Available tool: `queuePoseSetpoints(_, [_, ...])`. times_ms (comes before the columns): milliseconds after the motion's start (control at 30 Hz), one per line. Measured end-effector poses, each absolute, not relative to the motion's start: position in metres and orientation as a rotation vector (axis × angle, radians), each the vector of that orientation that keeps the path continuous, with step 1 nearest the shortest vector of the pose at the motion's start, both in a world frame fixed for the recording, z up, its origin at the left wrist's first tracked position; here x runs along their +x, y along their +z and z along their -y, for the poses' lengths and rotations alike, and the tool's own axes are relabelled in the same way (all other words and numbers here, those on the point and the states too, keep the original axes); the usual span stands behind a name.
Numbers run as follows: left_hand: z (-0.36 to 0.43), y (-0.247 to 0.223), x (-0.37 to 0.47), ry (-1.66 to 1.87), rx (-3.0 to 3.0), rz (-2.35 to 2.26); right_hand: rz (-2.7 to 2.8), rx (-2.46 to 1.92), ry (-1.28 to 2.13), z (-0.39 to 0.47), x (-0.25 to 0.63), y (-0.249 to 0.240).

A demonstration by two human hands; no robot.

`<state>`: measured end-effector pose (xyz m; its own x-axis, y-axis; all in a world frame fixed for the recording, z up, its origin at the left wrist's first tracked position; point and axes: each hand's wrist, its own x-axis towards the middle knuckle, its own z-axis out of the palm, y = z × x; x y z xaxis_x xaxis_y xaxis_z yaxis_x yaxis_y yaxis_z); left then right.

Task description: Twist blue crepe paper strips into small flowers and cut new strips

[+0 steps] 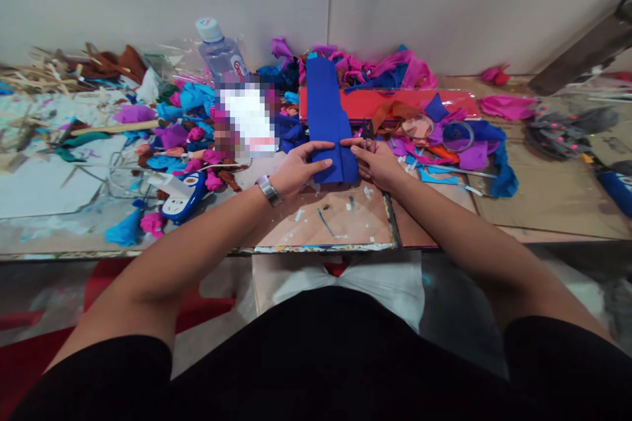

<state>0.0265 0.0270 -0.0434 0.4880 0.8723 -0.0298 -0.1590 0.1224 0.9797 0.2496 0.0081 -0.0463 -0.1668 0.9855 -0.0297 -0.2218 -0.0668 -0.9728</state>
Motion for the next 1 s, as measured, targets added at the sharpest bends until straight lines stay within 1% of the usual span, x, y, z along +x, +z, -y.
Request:
queuePoseSetpoints(100, [-0.024, -0.046, 0.027, 0.830, 1.285, -0.765, 1.102, -0.999, 1.442, -0.008, 0.248, -0.045])
queuePoseSetpoints(233, [-0.027, -0.045, 0.026, 0.896, 1.281, -0.801, 0.944, -0.977, 1.347, -0.002, 0.246, -0.038])
queuePoseSetpoints(333, [-0.030, -0.045, 0.026, 0.947, 1.246, -0.795, 0.846, -0.989, 1.362, 0.007, 0.244, -0.026])
queuePoseSetpoints(467, [-0.031, -0.048, 0.027, 1.028, 1.284, -0.841, 0.778, -0.956, 1.472, 0.026, 0.230, -0.011])
queuePoseSetpoints(567, [-0.027, -0.049, 0.028, 1.040, 1.253, -0.860, 0.747, -0.975, 1.565, 0.050, 0.215, -0.009])
queuePoseSetpoints(700, [-0.021, -0.048, 0.032, 0.984, 1.225, -0.842, 0.752, -0.971, 2.010, 0.079, 0.206, -0.019])
queuePoseSetpoints(767, [-0.019, -0.047, 0.035, 0.977, 1.240, -0.867, 0.766, -0.934, 2.137, 0.086, 0.208, -0.026])
queuePoseSetpoints(867, [-0.020, -0.047, 0.041, 0.978, 1.254, -0.867, 0.762, -0.817, 2.208, 0.088, 0.213, -0.038])
queuePoseSetpoints(1000, [-0.027, -0.052, 0.046, 1.001, 1.236, -0.863, 0.809, -0.695, 2.201, 0.085, 0.220, -0.049])
